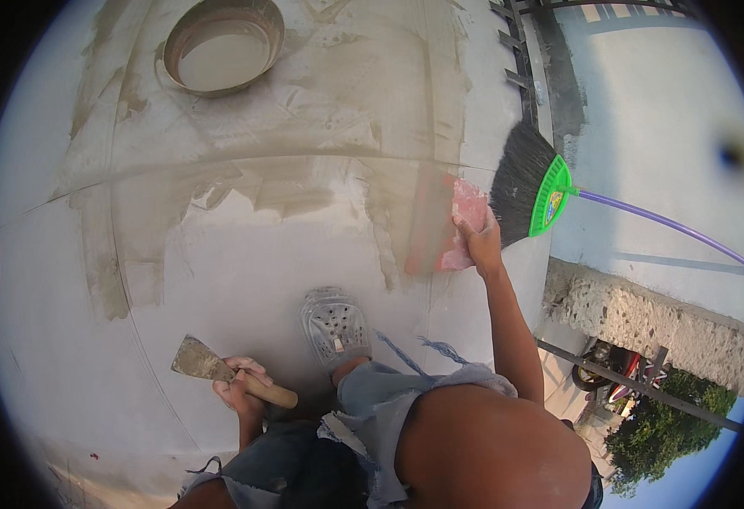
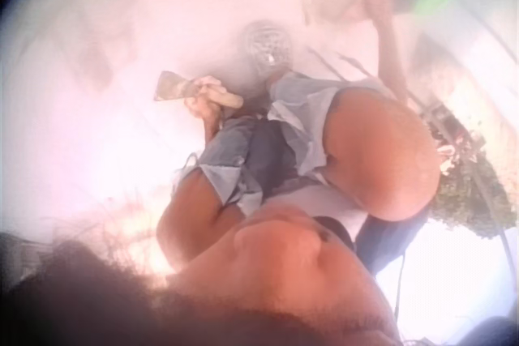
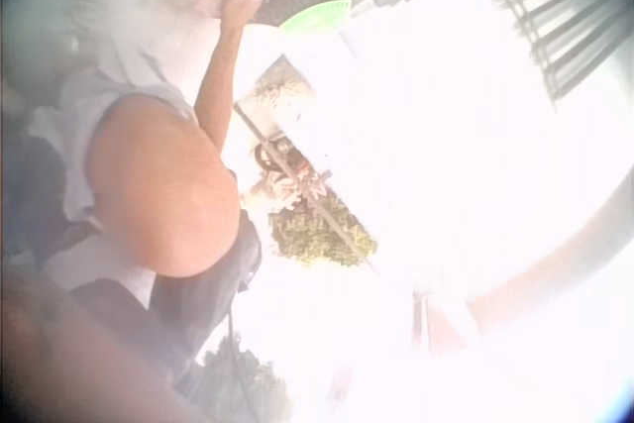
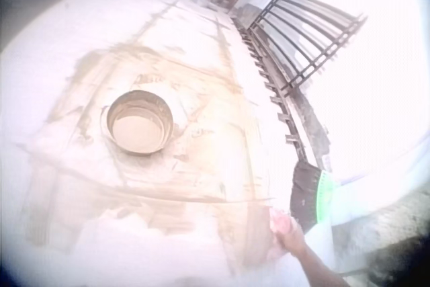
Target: The person scoops wet cement from a metal bowl with a trowel and spreads it onto a tiled floor using a pink float. The person repeatedly transfers material from the bowl to the floor and smooths the surface in a continuous motion.
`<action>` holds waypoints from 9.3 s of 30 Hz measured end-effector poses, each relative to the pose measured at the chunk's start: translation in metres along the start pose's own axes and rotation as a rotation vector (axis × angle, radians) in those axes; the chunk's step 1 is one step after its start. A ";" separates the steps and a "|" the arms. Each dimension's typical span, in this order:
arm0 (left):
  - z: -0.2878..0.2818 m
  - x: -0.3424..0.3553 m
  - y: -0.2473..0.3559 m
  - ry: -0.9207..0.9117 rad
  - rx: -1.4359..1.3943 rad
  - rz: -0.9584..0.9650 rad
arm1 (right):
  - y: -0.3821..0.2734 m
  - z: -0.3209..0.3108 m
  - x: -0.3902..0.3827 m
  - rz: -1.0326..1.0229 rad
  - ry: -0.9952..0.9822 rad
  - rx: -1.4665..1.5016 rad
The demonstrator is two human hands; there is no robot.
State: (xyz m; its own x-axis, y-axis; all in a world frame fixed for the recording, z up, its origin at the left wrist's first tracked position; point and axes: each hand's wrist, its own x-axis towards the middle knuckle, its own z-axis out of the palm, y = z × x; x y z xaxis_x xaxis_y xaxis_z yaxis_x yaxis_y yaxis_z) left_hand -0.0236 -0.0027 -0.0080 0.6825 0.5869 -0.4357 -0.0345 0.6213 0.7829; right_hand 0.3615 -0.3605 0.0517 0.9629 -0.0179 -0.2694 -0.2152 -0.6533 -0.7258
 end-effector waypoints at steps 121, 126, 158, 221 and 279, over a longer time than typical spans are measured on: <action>0.003 -0.004 -0.005 -0.111 -0.205 -0.023 | -0.242 0.363 -0.126 -0.082 -0.601 0.482; 0.008 -0.002 -0.010 -0.105 -0.239 -0.028 | -0.235 0.378 -0.135 -0.039 -0.595 0.628; 0.006 -0.001 -0.006 -0.029 -0.176 -0.050 | -0.383 0.419 -0.112 -1.906 -0.849 -0.596; 0.010 -0.004 -0.002 -0.009 -0.220 -0.010 | -0.273 0.357 -0.083 -1.998 -0.735 -0.482; 0.001 -0.002 -0.007 -0.044 -0.230 -0.006 | -0.273 0.351 -0.104 -1.887 -0.665 -0.443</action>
State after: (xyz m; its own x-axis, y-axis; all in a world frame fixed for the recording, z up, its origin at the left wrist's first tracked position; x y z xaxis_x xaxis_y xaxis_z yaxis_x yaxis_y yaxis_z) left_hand -0.0239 -0.0083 -0.0125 0.7140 0.5630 -0.4162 -0.1924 0.7294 0.6564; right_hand 0.2634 0.0856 0.0557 -0.3177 0.9123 0.2586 0.9119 0.3686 -0.1802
